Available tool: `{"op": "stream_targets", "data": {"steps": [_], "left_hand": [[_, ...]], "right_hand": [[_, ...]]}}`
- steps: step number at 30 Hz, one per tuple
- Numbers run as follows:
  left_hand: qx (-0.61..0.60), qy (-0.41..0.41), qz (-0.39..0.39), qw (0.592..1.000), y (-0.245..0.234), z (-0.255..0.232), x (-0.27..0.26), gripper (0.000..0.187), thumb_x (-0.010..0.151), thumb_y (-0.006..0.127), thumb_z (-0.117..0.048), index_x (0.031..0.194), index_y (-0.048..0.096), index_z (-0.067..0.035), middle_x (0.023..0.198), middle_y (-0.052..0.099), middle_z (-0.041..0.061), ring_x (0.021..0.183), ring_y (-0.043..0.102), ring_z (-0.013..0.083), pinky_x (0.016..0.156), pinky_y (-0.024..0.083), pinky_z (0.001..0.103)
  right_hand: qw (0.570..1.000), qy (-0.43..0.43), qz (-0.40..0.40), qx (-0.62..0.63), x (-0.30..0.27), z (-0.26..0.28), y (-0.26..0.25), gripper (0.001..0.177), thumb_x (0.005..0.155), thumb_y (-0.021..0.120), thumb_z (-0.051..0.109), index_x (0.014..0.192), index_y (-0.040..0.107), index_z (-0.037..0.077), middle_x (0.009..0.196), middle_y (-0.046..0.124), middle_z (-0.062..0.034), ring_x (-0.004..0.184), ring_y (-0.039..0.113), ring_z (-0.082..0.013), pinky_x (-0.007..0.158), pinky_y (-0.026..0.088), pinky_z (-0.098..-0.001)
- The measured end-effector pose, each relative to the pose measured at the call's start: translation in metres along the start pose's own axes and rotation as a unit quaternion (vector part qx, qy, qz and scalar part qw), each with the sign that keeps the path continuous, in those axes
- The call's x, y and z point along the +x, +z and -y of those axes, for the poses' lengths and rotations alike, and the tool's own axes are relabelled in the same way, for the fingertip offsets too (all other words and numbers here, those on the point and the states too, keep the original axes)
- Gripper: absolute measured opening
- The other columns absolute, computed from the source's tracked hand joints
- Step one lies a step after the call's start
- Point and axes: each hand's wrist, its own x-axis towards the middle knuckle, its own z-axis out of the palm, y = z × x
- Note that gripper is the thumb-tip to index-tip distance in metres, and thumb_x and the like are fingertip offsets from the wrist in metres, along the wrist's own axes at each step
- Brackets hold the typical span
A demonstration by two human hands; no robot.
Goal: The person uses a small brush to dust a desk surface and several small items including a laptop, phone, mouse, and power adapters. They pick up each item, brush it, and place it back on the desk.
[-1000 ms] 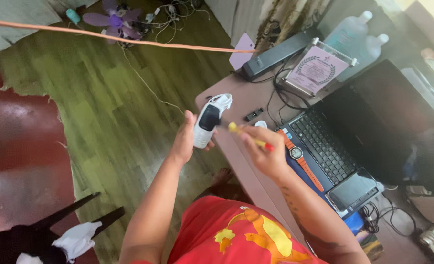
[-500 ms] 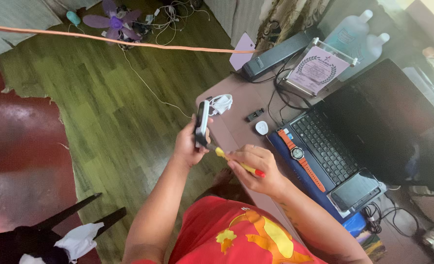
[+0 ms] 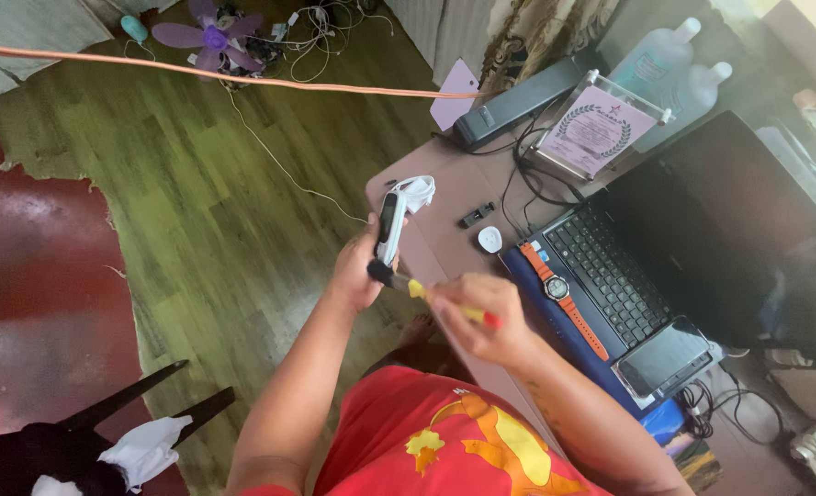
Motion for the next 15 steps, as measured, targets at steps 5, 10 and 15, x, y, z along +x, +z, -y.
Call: {"op": "stream_targets", "data": {"steps": [5, 10, 15], "left_hand": [[0.032, -0.036, 0.065, 0.997, 0.005, -0.006, -0.002, 0.059, 0.109, 0.040, -0.050, 0.130, 0.064, -0.001, 0.059, 0.045, -0.002, 0.044, 0.036, 0.0066, 0.042, 0.029, 0.024], [0.009, -0.080, 0.139, 0.987, 0.011, -0.004, -0.008, 0.063, 0.106, 0.040, -0.057, 0.134, 0.062, -0.006, 0.059, 0.045, -0.003, 0.044, 0.036, 0.0058, 0.043, 0.029, 0.023], [-0.033, -0.078, 0.205, 0.975, 0.016, 0.000, -0.008, 0.071, 0.093, 0.049, -0.065, 0.138, 0.052, -0.010, 0.079, 0.053, 0.000, 0.047, 0.041, 0.0069, 0.046, 0.031, 0.022]], "right_hand": [[0.983, 0.117, -0.140, -0.033, 0.012, -0.016, -0.014, 0.010, 0.098, 0.069, 0.003, 0.106, 0.071, -0.002, 0.100, 0.076, -0.0131, 0.081, 0.071, -0.0153, 0.073, 0.056, -0.0282], [0.968, 0.126, -0.209, -0.051, 0.013, -0.017, -0.016, 0.017, 0.099, 0.070, 0.004, 0.114, 0.070, -0.002, 0.095, 0.074, -0.0109, 0.081, 0.070, -0.0159, 0.073, 0.054, -0.0270], [0.978, 0.084, -0.176, -0.078, 0.003, -0.010, -0.010, 0.020, 0.096, 0.071, 0.005, 0.115, 0.069, -0.002, 0.096, 0.071, -0.0125, 0.081, 0.067, -0.0178, 0.073, 0.052, -0.0268]]}}
